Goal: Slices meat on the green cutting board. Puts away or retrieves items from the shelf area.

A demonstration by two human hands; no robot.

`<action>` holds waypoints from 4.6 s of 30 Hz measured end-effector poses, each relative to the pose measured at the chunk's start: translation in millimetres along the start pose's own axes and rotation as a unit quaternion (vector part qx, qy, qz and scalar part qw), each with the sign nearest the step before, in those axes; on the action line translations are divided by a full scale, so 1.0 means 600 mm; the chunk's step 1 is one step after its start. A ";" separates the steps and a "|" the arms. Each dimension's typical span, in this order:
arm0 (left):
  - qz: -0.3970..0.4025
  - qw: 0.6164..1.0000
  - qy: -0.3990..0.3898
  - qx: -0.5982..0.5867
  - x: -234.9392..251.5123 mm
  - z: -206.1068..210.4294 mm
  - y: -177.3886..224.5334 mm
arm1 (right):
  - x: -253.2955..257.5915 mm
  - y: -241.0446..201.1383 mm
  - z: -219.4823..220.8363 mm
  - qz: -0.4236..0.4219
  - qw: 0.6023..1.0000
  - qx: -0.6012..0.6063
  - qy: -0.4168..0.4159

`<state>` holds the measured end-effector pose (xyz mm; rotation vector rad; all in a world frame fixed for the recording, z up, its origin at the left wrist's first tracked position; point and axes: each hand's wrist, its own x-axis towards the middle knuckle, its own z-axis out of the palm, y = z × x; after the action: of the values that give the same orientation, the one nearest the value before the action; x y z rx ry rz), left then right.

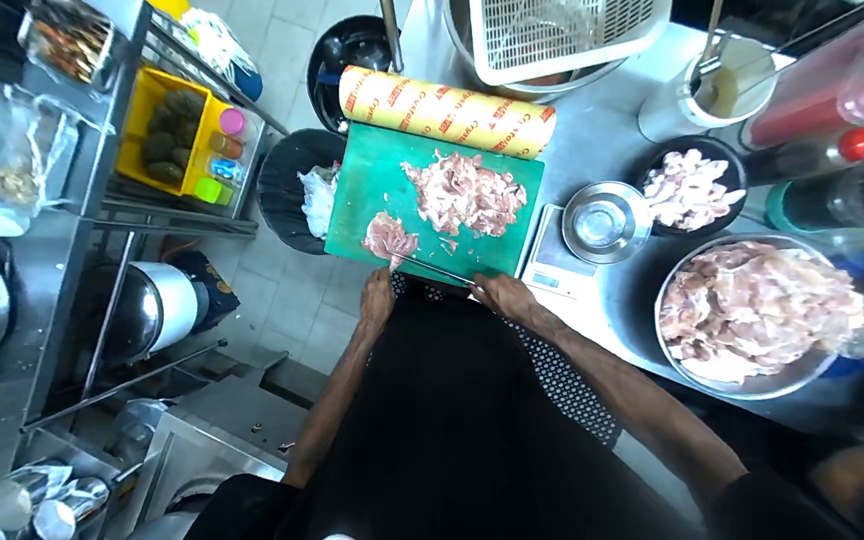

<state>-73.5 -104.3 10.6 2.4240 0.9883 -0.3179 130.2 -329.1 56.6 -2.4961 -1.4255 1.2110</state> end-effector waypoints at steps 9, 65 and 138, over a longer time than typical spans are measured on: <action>0.037 0.998 -0.050 -0.017 -0.008 0.030 -0.010 | 0.050 -0.093 0.006 -0.014 0.997 0.025 0.069; -0.042 0.997 0.031 -0.063 0.102 -0.065 0.000 | 0.146 -0.104 -0.090 0.050 0.998 0.029 0.032; 0.114 0.803 -0.011 -0.585 0.187 -0.216 0.092 | -0.123 -0.010 -0.050 0.137 0.940 0.245 0.194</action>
<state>48.3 -3.6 96.7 1.3361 0.5616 0.3005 123.8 -369.9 124.6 -2.4258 -0.6093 0.8823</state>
